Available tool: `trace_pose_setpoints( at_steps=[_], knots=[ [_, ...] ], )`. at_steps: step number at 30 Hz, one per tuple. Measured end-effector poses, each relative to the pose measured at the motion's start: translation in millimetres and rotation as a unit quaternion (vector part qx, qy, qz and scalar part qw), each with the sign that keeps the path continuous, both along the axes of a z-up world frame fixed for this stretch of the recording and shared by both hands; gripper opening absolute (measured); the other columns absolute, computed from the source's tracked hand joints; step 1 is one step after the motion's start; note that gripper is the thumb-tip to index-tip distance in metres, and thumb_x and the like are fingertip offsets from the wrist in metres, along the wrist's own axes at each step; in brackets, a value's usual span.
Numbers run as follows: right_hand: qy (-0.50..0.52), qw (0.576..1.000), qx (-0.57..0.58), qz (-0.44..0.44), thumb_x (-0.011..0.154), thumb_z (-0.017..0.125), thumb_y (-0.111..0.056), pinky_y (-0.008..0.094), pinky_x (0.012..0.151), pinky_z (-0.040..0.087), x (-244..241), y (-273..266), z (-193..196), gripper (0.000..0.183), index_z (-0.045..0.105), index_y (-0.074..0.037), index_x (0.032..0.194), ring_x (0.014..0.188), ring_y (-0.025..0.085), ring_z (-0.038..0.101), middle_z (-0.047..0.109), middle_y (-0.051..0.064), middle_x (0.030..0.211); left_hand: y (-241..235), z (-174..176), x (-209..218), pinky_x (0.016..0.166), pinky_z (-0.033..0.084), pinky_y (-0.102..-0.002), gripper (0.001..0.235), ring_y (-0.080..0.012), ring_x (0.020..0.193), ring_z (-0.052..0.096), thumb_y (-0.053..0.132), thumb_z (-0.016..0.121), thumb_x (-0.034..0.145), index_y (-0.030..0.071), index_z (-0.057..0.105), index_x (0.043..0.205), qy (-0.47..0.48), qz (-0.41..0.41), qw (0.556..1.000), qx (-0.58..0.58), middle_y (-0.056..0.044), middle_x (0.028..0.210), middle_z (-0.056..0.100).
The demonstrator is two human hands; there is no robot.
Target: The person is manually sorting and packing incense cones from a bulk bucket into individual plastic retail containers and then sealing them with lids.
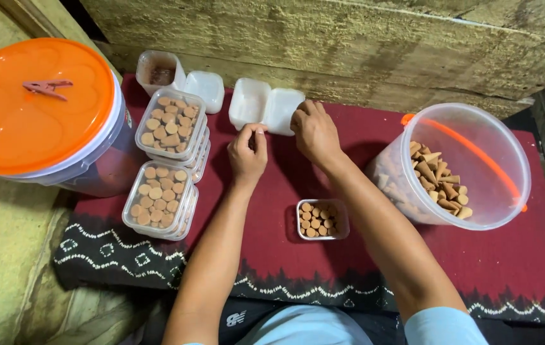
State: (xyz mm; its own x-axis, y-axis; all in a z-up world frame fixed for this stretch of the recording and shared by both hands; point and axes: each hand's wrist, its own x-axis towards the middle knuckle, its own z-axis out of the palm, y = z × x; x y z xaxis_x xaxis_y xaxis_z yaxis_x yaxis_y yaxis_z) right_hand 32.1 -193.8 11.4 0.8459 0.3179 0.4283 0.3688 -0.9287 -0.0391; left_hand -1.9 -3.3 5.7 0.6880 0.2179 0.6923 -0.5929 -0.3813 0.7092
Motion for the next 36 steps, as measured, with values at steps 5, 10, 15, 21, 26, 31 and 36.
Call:
trace_pose_setpoints(
  at_steps=[5,10,15,21,26,31,36],
  knots=[
    [0.002,0.991,0.130,0.028,0.099,0.060,-0.011,0.044,0.070,0.050,-11.4,-8.5,28.9,0.010,0.054,-0.006,0.092,0.098,0.038,0.056,0.049,0.011,0.101,-2.7,-4.2,-0.9,0.068,0.059,-0.037,0.013,-0.0277,0.076,0.074,0.011,0.060,0.097,0.016,0.069,0.089,-0.001,-0.008,1.000,0.026,-0.003,0.079,0.074],
    [0.085,0.870,0.485,0.035,0.105,0.056,-0.013,0.034,0.073,0.046,-62.7,-16.3,62.2,0.002,0.055,-0.011,0.104,0.090,0.022,0.058,0.061,0.007,0.102,-3.9,8.0,-9.7,0.063,0.058,-0.035,0.013,-0.0260,0.071,0.072,0.013,0.058,0.099,0.014,0.071,0.099,0.016,-0.062,0.998,0.025,-0.006,0.078,0.072],
    [0.216,0.575,0.788,0.040,0.106,0.058,-0.021,0.023,0.063,0.040,-132.9,-22.8,70.5,0.009,0.052,-0.013,0.105,0.073,0.009,0.050,0.055,-0.004,0.085,-18.8,1.5,-18.4,0.057,0.055,-0.030,0.029,-0.0190,0.068,0.066,0.025,0.053,0.104,0.008,0.065,0.125,0.103,-0.248,0.958,-0.097,-0.012,0.091,0.070],
    [0.260,0.521,0.811,0.046,0.106,0.056,-0.027,0.026,0.066,0.043,-155.9,-50.8,-5.9,0.018,0.052,-0.011,0.110,0.086,0.017,0.063,0.072,0.011,0.108,-27.1,1.3,-33.8,0.058,0.054,-0.022,0.033,-0.0114,0.063,0.064,0.009,0.069,0.095,0.000,0.061,0.126,0.170,-0.380,0.892,-0.178,-0.010,0.086,0.067],
    [0.197,0.596,0.771,0.110,0.100,0.061,-0.014,0.021,0.071,0.051,-166.8,-53.4,-4.6,0.048,0.039,-0.007,0.142,0.101,0.024,0.071,0.066,0.024,0.119,-24.3,9.1,-41.2,0.057,0.057,-0.025,0.029,-0.0123,0.060,0.065,0.004,0.069,0.093,0.002,0.065,0.122,0.203,-0.340,0.913,-0.096,-0.010,0.082,0.068],
    [0.180,0.655,0.731,0.063,0.100,0.060,-0.009,0.030,0.080,0.059,-176.7,-51.1,8.5,0.037,0.054,0.000,0.135,0.099,0.023,0.072,0.073,0.023,0.114,-26.1,30.3,-57.6,0.059,0.059,-0.030,0.033,-0.0146,0.063,0.069,0.007,0.072,0.090,0.004,0.068,0.122,0.234,-0.394,0.888,-0.044,-0.010,0.080,0.072],
    [0.194,0.591,0.778,0.090,0.101,0.056,-0.011,0.043,0.091,0.059,-186.0,-38.2,24.5,0.038,0.059,0.000,0.137,0.107,0.029,0.073,0.074,0.024,0.121,-32.4,20.1,-59.2,0.063,0.057,-0.032,0.012,-0.0126,0.066,0.066,0.016,0.079,0.087,0.008,0.076,0.096,0.240,-0.422,0.874,0.024,-0.009,0.072,0.075]
  ],
)
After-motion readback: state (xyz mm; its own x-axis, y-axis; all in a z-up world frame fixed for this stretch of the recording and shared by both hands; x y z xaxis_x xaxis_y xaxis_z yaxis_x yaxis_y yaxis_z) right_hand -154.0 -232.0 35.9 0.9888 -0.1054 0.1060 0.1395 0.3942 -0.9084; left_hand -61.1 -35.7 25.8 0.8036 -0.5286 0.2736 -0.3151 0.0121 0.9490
